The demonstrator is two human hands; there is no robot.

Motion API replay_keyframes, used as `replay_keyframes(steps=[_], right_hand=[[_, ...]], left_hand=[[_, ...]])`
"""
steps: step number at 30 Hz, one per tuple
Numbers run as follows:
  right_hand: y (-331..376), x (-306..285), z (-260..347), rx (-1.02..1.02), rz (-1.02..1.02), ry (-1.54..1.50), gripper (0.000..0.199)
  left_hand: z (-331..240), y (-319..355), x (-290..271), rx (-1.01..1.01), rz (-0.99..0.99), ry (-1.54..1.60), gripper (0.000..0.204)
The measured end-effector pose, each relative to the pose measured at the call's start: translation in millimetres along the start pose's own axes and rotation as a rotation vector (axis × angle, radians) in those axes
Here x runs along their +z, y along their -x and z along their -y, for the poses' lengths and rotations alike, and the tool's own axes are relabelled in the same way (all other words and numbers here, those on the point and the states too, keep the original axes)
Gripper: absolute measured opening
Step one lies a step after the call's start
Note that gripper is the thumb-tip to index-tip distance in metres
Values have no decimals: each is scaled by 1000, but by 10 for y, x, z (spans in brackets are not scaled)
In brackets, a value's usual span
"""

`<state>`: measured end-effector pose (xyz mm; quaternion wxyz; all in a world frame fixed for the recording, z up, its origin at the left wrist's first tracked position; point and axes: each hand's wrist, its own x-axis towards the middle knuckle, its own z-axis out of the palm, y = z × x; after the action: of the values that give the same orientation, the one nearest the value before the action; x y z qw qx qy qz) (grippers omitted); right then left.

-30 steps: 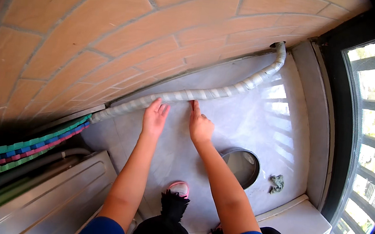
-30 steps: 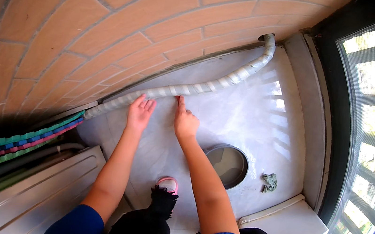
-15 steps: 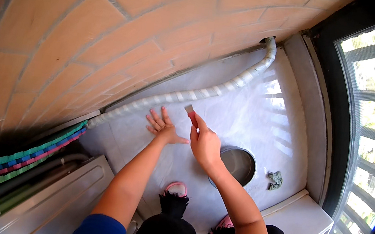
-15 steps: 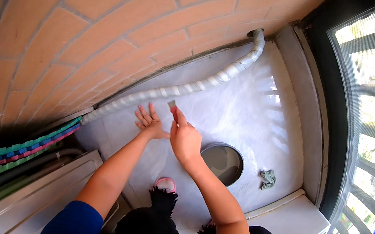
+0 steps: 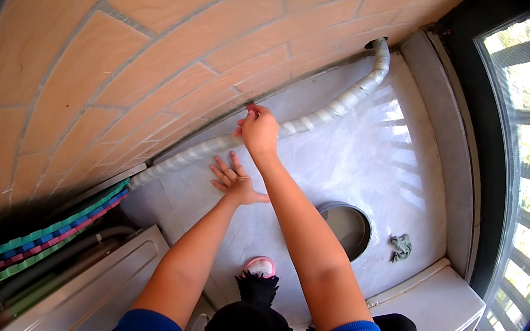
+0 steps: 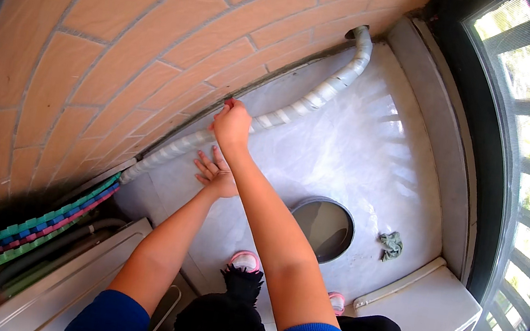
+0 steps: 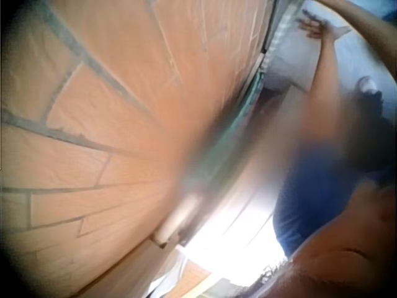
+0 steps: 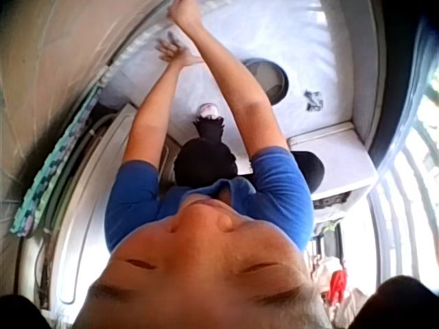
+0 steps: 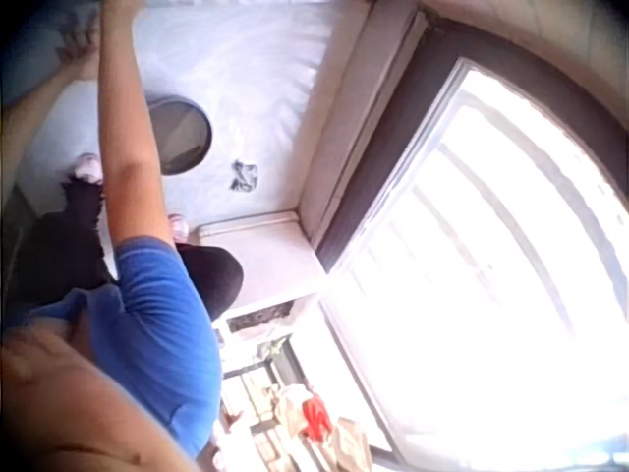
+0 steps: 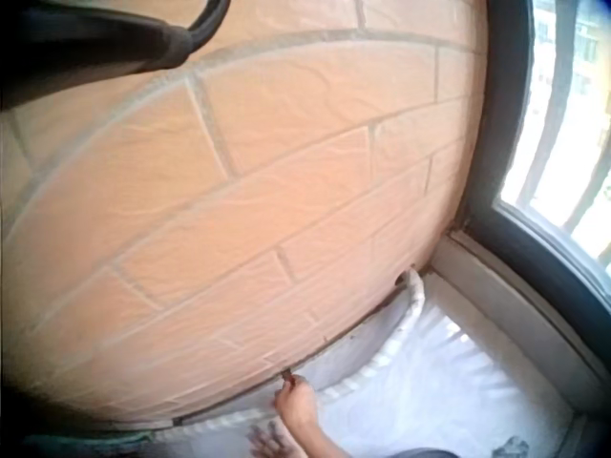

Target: The person scrubs a white pipe and the surrounding wall area on a balcony using a small red scraper and a cloth. They dip the cloth into a bucket of water to clean the surface. The person also handles a long metal strip and a plastic bag during the process.

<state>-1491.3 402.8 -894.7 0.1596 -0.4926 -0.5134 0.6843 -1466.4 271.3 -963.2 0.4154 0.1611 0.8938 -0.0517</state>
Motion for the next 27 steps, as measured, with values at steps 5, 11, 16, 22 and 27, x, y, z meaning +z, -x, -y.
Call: replay_keyframes(steps=[5, 11, 16, 22, 27], right_hand=[[-80, 2, -100, 22, -11, 30, 22], [112, -320, -63, -232, -36, 390, 23], [274, -619, -29, -298, 47, 548, 22], [674, -779, 76, -306, 61, 235, 19], [909, -871, -226, -217, 84, 315, 26]], left_hand=[[-69, 30, -34, 1, 24, -10, 156], [-51, 119, -111, 7, 68, -11, 155], [-90, 136, -146, 14, 87, -38, 155], [-76, 126, -158, -12, 94, -25, 154], [-146, 137, -195, -77, 111, -73, 155]])
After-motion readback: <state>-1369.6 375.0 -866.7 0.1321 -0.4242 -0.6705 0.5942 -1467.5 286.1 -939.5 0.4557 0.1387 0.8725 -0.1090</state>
